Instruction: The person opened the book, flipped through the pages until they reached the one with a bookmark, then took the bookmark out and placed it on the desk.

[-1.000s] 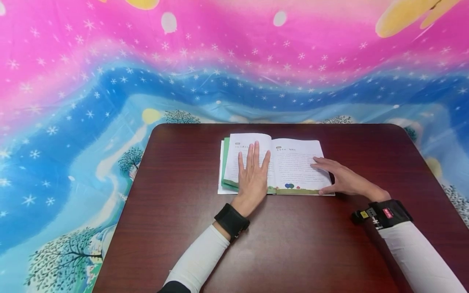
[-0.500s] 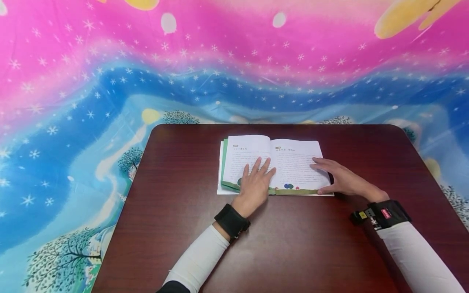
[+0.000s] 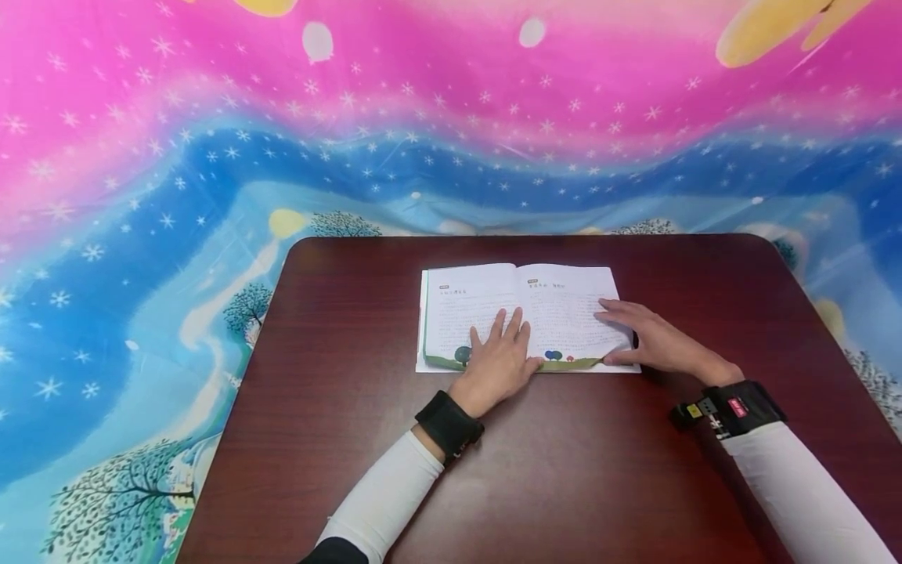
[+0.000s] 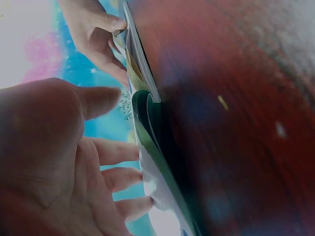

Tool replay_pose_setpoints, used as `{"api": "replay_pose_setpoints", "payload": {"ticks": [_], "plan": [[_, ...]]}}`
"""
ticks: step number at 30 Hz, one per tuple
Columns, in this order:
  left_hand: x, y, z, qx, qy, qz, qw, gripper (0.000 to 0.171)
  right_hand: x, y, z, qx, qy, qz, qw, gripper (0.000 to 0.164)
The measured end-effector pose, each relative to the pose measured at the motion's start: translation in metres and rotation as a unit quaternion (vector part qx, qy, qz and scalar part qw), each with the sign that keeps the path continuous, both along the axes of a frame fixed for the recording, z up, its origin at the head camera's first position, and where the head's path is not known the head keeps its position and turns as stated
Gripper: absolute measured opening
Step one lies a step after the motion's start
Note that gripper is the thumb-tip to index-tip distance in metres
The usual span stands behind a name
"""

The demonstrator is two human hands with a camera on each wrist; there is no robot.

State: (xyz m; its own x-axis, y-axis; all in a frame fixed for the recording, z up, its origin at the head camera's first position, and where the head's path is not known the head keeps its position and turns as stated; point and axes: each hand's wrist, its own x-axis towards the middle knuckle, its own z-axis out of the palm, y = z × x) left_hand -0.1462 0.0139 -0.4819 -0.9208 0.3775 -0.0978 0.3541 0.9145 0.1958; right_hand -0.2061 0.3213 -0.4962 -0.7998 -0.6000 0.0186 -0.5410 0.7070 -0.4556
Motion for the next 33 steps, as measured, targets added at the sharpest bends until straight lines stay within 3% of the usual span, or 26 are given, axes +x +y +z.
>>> {"api": "replay_pose_setpoints", "payload": {"ticks": [16,33], "plan": [[0.001,0.009,0.0,-0.029,-0.007,0.003,0.9996,0.098,-0.001,-0.008,0.006,0.012,0.01,-0.013,1.0,0.071],[0.0,0.02,0.003,-0.041,0.007,0.014,0.999,0.095,-0.002,-0.009,0.004,0.003,0.031,-0.057,0.998,0.059]]}}
